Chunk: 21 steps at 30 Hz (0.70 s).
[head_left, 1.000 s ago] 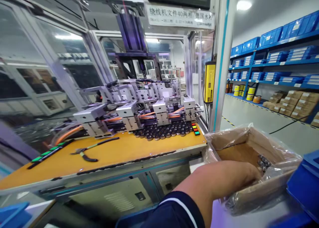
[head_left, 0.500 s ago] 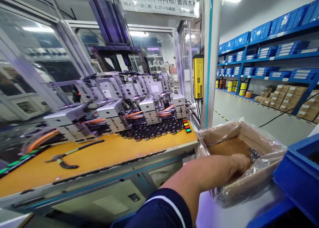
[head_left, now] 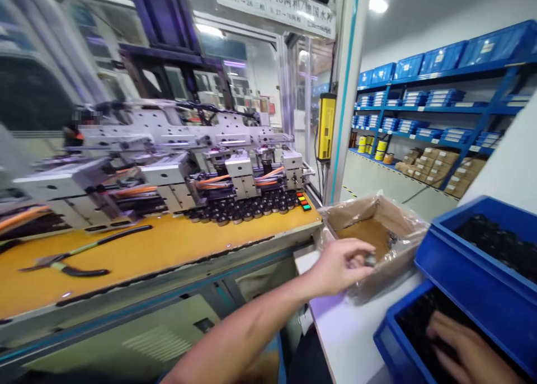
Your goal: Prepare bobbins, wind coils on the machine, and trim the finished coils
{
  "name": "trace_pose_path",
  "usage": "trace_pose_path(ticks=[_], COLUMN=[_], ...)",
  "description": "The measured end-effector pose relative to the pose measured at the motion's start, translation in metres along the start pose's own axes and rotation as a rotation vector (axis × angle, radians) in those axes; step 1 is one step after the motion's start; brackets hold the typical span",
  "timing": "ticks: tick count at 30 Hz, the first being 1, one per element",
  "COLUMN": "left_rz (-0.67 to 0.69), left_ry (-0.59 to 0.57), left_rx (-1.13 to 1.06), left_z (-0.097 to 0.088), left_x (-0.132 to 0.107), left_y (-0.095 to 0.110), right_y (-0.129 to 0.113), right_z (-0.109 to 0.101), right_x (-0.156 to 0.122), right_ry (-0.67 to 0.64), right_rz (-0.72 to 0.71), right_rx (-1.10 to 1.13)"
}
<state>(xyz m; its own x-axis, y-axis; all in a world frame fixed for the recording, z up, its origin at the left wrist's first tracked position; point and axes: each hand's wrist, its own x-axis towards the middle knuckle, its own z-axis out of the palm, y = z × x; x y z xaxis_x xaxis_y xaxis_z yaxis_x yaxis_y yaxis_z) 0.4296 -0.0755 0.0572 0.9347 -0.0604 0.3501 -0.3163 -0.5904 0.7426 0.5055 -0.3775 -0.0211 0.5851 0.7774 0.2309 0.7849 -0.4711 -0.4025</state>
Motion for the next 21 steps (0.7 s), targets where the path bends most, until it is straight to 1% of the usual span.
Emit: trace_pose_path(ticks=[1,2,4,5,7,9,11,14,16,18,21], left_rz=[-0.008,-0.02,-0.061,-0.089,-0.141,-0.168,-0.173,-0.153,-0.114,-0.071,-0.069], left_ry=[0.056,0.146,0.253,0.287,0.307,0.301,0.293,0.284,0.274,0.278,0.319], left_rx=[-0.06,-0.201,-0.393,-0.462,-0.525,-0.557,-0.616,-0.726,-0.745,-0.718,-0.712], left_z=[-0.004,-0.007,-0.01,-0.01,-0.01,-0.01,-0.009,-0.008,-0.006,-0.003,0.003], left_x=[-0.029,-0.056,-0.101,-0.119,-0.143,-0.158,-0.166,-0.174,-0.179,-0.183,-0.187], left_y=[0.001,0.001,0.002,0.003,0.007,0.012,0.018,0.025,0.028,0.031,0.034], right_y=[-0.003,-0.006,-0.015,-0.022,-0.039,-0.066,-0.101,-0.157,-0.186,-0.202,-0.206], right_z=[-0.001,-0.003,-0.008,-0.011,-0.017,-0.02,-0.02,-0.011,-0.001,0.009,0.017], right_x=[0.002,0.004,0.008,0.011,0.017,0.023,0.026,0.025,0.019,0.011,0.001], right_ry=[-0.014,-0.026,0.009,0.058,0.154,0.219,0.278,0.353,0.344,0.311,0.294], right_rz=[0.003,-0.003,-0.053,-0.076,-0.099,-0.127,-0.21,-0.337,-0.386,-0.445,-0.491], right_rx=[0.002,0.002,-0.004,-0.01,-0.026,-0.026,-0.003,0.088,0.178,0.247,0.271])
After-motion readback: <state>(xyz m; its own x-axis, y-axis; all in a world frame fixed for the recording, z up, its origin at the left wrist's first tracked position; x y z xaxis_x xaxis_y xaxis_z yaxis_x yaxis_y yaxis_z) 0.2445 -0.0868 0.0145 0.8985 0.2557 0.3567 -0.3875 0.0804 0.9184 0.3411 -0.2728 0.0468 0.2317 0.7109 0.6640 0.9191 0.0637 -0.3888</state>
